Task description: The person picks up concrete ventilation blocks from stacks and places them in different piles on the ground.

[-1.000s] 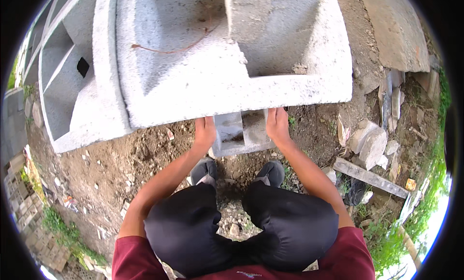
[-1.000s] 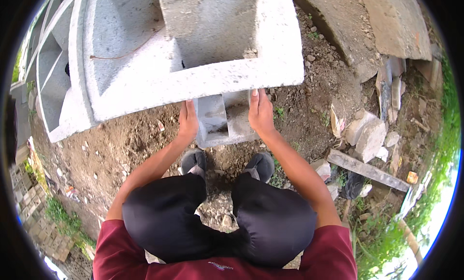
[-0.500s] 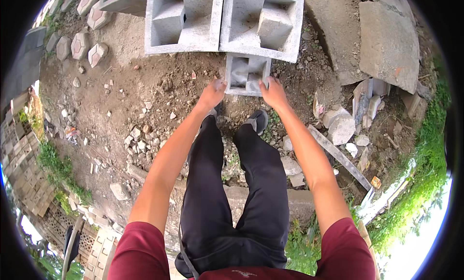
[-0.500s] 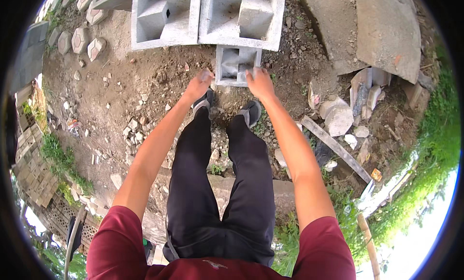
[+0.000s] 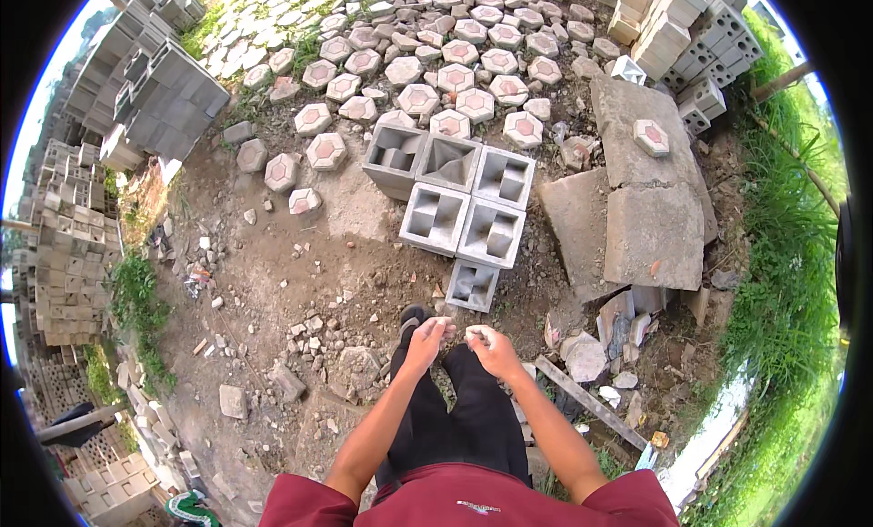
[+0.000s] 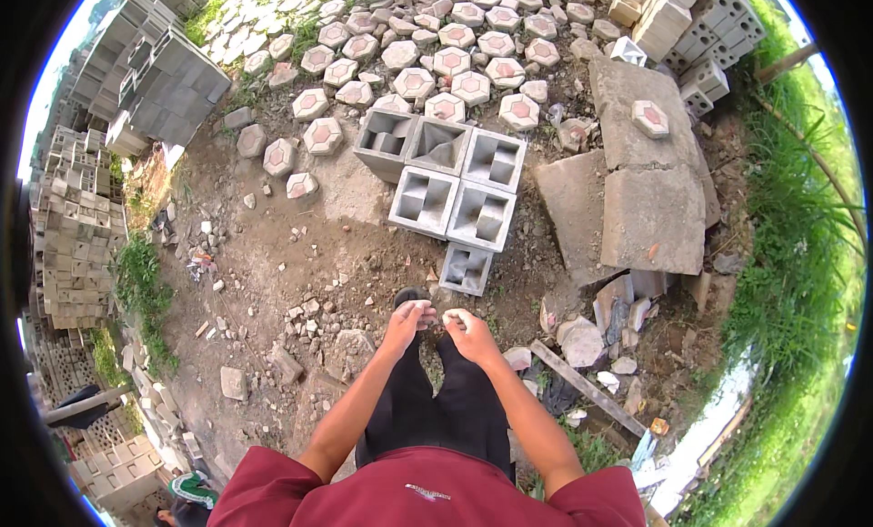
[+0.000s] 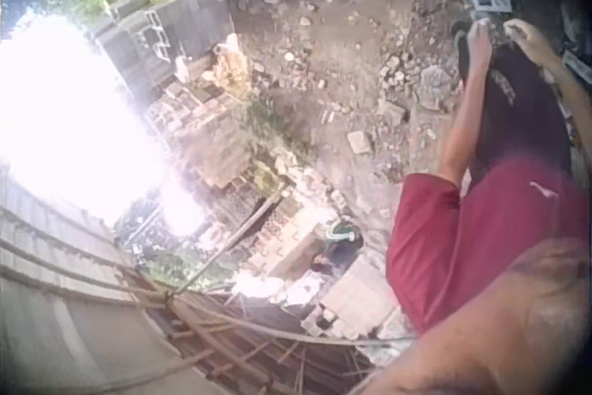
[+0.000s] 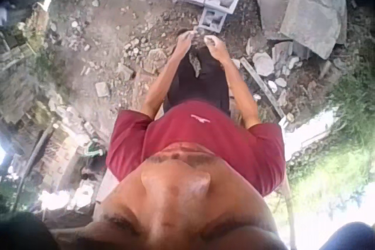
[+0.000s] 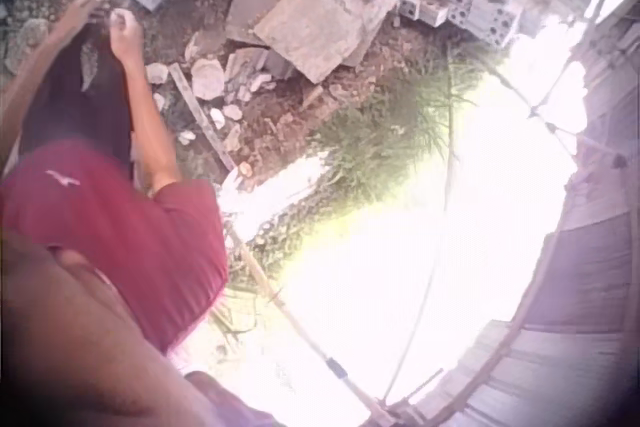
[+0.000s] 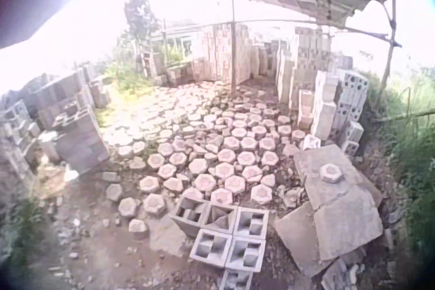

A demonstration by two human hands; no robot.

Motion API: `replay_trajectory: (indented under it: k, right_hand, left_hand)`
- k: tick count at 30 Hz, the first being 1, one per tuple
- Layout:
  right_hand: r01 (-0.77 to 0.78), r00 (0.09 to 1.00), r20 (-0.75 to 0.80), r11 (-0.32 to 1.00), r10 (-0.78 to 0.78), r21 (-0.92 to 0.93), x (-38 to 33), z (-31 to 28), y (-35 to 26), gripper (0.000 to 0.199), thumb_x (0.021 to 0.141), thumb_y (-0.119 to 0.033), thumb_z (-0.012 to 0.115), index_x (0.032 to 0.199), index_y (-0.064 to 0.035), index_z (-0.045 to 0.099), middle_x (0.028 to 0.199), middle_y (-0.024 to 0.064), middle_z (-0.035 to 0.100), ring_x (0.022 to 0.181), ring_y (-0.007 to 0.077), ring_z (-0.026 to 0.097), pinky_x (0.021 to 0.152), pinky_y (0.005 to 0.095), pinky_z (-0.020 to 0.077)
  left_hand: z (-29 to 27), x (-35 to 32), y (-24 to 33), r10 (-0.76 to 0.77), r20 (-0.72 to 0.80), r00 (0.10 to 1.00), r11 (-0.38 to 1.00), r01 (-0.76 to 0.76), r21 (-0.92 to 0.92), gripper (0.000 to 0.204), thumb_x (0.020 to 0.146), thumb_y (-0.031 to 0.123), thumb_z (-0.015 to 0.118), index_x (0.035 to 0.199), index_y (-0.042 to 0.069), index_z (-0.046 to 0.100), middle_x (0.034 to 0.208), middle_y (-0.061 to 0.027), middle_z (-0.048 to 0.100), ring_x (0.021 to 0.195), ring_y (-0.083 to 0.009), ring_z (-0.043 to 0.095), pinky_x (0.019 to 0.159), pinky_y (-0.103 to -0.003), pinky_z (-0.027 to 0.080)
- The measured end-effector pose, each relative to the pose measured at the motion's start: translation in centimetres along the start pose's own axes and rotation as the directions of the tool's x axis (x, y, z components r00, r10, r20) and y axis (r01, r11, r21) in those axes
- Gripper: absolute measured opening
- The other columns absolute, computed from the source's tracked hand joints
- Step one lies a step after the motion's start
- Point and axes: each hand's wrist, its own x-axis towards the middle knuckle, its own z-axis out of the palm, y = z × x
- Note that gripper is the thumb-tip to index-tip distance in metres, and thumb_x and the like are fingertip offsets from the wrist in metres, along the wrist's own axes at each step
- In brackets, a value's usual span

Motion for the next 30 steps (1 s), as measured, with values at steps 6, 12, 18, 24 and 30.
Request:
replay_trajectory:
  k: [6,12,18,24,30]
  right_hand:
    - [0.073,0.991,0.122,0.986,-0.056,-0.148,-2.5,-0.4,-4.4,0.033,0.089,-0.030,0.058,0.104,-0.0014,0.062,0.089,0.0105,0.067,0.080,0.0171,0.064,0.073,0.0311,0.0498]
    - [0.056,0.960,0.280,0.991,-0.020,-0.122,0.7,2.6,-7.3,0.032,0.090,-0.030,0.058,0.101,0.0000,0.063,0.087,0.0061,0.067,0.075,0.0127,0.060,0.070,0.0291,0.0484]
    - [0.235,0.932,0.331,0.942,-0.148,-0.240,6.1,13.5,-16.9,0.034,0.089,-0.031,0.060,0.100,0.0013,0.063,0.084,0.0060,0.066,0.076,0.0122,0.059,0.071,0.0287,0.0476]
    - [0.344,0.898,0.330,0.932,-0.291,-0.117,12.8,24.8,-25.0,0.036,0.088,-0.032,0.060,0.104,0.0010,0.061,0.085,0.0085,0.066,0.077,0.0138,0.060,0.071,0.0290,0.0483]
    - [0.437,0.823,0.451,0.892,-0.346,-0.114,16.8,35.0,-32.7,0.036,0.092,-0.029,0.057,0.109,0.0026,0.059,0.091,0.0069,0.065,0.081,0.0122,0.059,0.071,0.0265,0.0480]
  left_hand:
    - [-3.7,-7.1,5.6,0.067,-0.129,0.989,0.992,-0.080,-0.097,0.033,0.097,0.030,0.045,0.113,0.005,0.058,0.102,-0.0061,0.065,0.089,-0.0130,0.061,0.076,-0.028,0.048]
    - [-10.1,-10.6,9.5,0.141,-0.412,0.900,0.911,-0.281,-0.302,0.028,0.095,0.026,0.048,0.110,0.005,0.058,0.096,-0.0055,0.065,0.080,-0.0137,0.062,0.070,-0.028,0.051]
    - [-20.9,-12.8,11.2,0.111,-0.522,0.845,0.882,-0.326,-0.340,0.024,0.096,0.024,0.047,0.105,0.006,0.059,0.093,-0.0055,0.064,0.078,-0.0138,0.062,0.067,-0.029,0.051]
    - [-33.5,-12.9,18.2,0.289,-0.493,0.821,0.901,-0.407,-0.150,0.022,0.094,0.022,0.049,0.104,0.005,0.061,0.095,-0.0043,0.065,0.080,-0.0116,0.061,0.067,-0.027,0.048]
    - [-44.4,-15.2,20.9,0.343,-0.699,0.628,0.853,-0.519,-0.047,0.020,0.094,0.019,0.049,0.103,0.006,0.061,0.093,-0.0032,0.065,0.079,-0.0107,0.060,0.067,-0.026,0.048]
